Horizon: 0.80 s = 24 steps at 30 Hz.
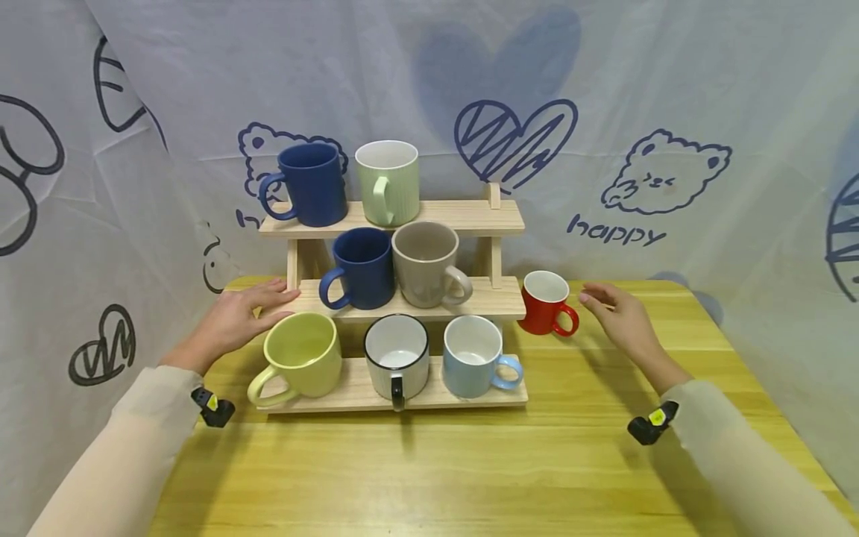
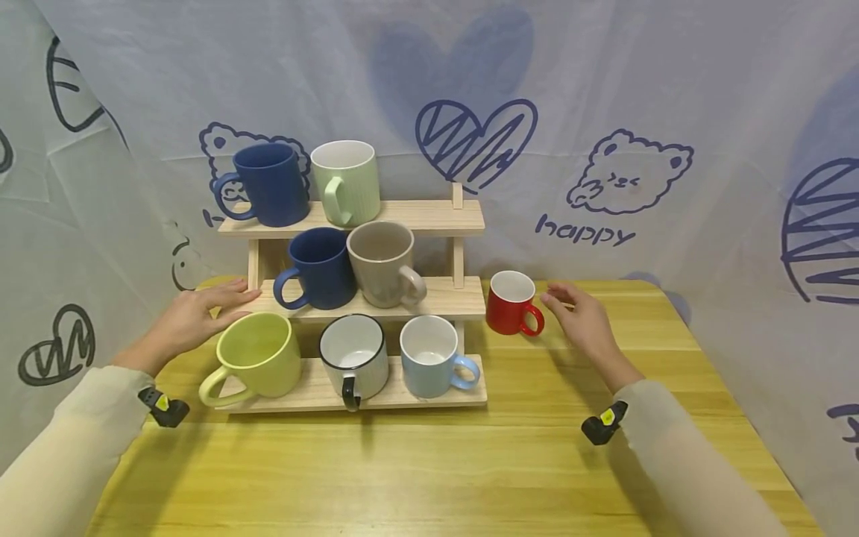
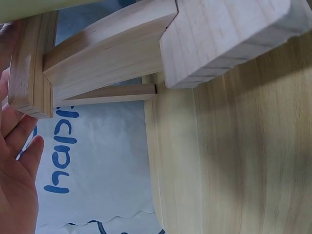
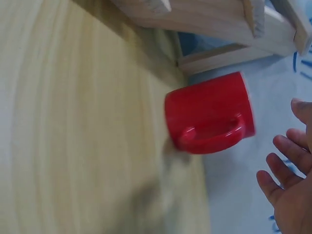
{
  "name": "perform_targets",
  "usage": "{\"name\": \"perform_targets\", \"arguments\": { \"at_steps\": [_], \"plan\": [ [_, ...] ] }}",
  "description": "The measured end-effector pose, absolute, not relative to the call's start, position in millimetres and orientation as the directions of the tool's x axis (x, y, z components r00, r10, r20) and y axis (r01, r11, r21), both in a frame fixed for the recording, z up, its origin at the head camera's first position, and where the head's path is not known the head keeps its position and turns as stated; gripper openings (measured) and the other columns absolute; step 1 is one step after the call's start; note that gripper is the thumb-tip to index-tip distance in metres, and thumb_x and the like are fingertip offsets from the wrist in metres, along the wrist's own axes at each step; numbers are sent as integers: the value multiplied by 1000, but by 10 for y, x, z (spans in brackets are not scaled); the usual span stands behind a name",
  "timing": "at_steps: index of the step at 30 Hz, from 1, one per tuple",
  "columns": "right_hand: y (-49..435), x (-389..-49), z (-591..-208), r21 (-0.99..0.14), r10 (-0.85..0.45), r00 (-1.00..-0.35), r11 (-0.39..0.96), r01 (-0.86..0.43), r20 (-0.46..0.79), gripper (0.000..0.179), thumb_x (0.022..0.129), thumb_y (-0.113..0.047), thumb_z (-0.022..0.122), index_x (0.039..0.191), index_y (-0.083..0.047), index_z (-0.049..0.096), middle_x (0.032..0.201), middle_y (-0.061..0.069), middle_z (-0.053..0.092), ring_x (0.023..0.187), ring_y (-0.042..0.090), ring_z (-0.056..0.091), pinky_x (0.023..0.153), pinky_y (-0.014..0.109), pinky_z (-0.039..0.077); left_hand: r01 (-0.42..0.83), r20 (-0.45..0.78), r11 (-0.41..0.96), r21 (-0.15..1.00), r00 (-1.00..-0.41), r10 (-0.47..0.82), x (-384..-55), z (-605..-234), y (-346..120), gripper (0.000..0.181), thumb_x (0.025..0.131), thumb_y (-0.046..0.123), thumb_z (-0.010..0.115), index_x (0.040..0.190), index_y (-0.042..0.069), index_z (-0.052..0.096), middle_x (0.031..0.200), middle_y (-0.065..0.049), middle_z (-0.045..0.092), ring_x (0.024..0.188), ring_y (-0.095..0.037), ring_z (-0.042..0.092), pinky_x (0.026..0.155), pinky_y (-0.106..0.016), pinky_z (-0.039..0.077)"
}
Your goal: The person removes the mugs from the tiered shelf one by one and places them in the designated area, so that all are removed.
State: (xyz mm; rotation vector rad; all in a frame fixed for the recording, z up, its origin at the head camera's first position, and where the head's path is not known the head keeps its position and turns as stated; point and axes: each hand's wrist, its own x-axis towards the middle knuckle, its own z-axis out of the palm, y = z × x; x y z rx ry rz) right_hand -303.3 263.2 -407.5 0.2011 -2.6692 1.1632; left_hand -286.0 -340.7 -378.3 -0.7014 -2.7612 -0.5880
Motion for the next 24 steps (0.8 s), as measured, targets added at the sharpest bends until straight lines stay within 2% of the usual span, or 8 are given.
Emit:
{"name": "perform_targets", "arguments": {
  "at_steps": [5, 16, 19, 24],
  "plan": [
    [2545, -3016, -3846, -658, -91, -957, 708, -256, 275, 54, 100, -39, 56, 137, 1, 53, 131, 24, 58, 120, 42, 54, 99, 55, 45, 492, 305, 805, 331, -863, 402, -2859, -3778, -3410, 41, 95, 31, 66, 131, 12, 64, 140, -18, 53, 127, -42, 49, 103, -63, 34],
    [2183, -2958, -3343, -533, -234, -924, 763, -367, 302, 64, 96, -51, 56, 143, -8, 49, 141, 16, 53, 124, 41, 51, 102, 58, 41, 484, 280, 811, 330, -870, 406, -2861, -3768, -3407, 42, 97, 33, 63, 133, 12, 62, 142, -18, 50, 129, -44, 46, 105, -64, 32],
    [2034, -2939, -3198, -485, -279, -906, 774, -408, 317, 64, 96, -50, 57, 143, -8, 49, 140, 15, 53, 122, 42, 52, 99, 59, 42, 478, 274, 812, 334, -874, 402, -2856, -3763, -3406, 43, 97, 33, 63, 134, 12, 61, 142, -18, 50, 129, -44, 46, 105, -64, 32],
    [1781, -2956, -3010, -402, -362, -857, 769, -497, 368, 60, 95, -45, 61, 141, -7, 51, 139, 14, 55, 125, 36, 51, 101, 56, 42, 464, 262, 819, 338, -882, 391, -2848, -3755, -3408, 44, 97, 35, 63, 134, 13, 61, 143, -18, 49, 130, -43, 45, 105, -64, 31]
  ]
}}
